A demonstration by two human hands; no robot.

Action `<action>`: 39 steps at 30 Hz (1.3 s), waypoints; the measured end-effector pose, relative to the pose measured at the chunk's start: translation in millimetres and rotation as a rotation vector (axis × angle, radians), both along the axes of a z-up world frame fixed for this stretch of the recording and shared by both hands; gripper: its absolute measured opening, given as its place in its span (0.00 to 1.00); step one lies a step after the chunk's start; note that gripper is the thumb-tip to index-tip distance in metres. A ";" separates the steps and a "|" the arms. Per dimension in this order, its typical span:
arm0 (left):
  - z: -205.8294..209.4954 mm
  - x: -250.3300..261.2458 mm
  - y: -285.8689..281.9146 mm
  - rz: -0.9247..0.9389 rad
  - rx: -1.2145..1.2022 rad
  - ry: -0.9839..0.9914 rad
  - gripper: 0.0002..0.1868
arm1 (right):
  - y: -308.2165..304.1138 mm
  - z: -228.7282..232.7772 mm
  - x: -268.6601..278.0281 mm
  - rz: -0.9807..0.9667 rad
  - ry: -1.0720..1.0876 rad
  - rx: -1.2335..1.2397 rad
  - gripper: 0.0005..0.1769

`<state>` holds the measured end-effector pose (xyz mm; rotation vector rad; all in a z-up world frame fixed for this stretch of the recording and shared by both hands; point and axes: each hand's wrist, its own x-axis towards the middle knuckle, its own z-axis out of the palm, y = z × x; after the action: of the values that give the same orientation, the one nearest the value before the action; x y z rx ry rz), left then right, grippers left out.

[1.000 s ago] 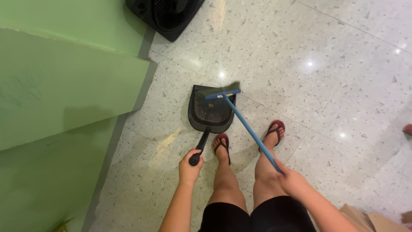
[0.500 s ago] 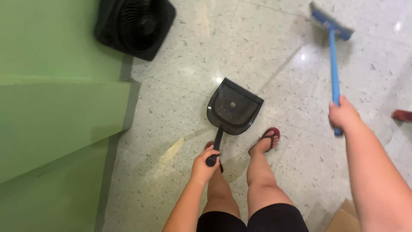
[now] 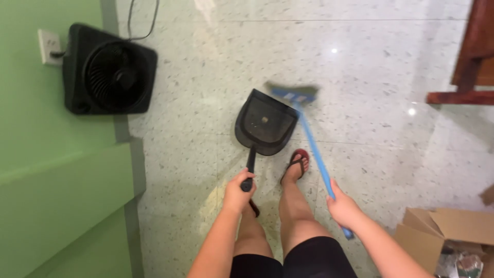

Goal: Sweep the floor using a broom and a dustpan.

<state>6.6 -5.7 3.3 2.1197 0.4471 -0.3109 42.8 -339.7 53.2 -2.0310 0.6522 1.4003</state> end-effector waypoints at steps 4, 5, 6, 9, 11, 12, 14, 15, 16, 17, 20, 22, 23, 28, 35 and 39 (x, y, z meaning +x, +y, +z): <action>14.0 33.5 -16.1 0.001 -0.003 0.020 0.14 | -69.2 30.6 -4.0 -0.342 0.101 0.243 0.37; 20.5 37.4 -21.6 0.002 0.000 0.054 0.14 | -79.9 36.4 0.8 -0.281 0.093 0.146 0.36; 26.3 41.0 -26.5 0.004 0.004 0.087 0.14 | -90.2 41.5 5.3 -0.221 0.081 0.049 0.36; 32.6 53.2 -37.2 -0.047 0.016 0.086 0.14 | -113.6 44.4 54.0 -0.261 -0.027 -0.054 0.37; 28.9 58.6 -42.8 -0.108 0.012 0.059 0.14 | -151.2 3.8 83.5 -0.268 -0.152 -0.083 0.34; 26.6 59.9 -45.3 -0.154 0.004 0.035 0.15 | -170.1 -17.5 96.7 -0.259 -0.274 -0.119 0.32; 30.0 67.7 -52.5 -0.222 -0.008 0.042 0.15 | -193.5 -47.8 126.2 -0.302 -0.319 -0.164 0.31; 30.1 73.2 -56.1 -0.277 -0.023 0.035 0.15 | -205.5 -64.7 142.5 -0.332 -0.377 -0.210 0.31; 27.6 77.5 -61.7 -0.288 -0.019 0.042 0.15 | -209.5 -73.6 152.5 -0.343 -0.369 -0.209 0.31; 26.2 79.7 -67.2 -0.293 -0.021 0.066 0.14 | -213.3 -81.8 161.2 -0.393 -0.367 -0.210 0.30; 22.0 84.9 -82.6 -0.356 -0.022 0.043 0.14 | -209.2 -99.4 152.6 -0.442 -0.307 -0.245 0.33; 22.7 91.0 -92.3 -0.410 -0.026 -0.018 0.14 | -198.6 -112.8 131.6 -0.438 -0.265 -0.281 0.36; 25.7 94.3 -96.9 -0.398 -0.013 0.033 0.14 | -191.7 -122.5 116.6 -0.314 -0.165 -0.356 0.40; 14.9 105.2 -103.1 -0.410 0.000 0.019 0.15 | -155.8 -131.7 -24.7 0.039 -0.107 -0.393 0.46; 13.9 120.8 -113.9 -0.446 -0.041 -0.023 0.14 | -125.8 4.1 -122.4 -0.526 0.024 -0.029 0.36; 23.2 133.4 -126.0 -0.492 -0.042 0.120 0.15 | -137.2 -19.7 -173.1 -0.698 -0.045 -0.147 0.37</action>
<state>140.0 -131.7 26.5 2.1559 -0.0229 -0.7231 -130.3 -476.9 33.6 -1.6736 1.3160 0.9058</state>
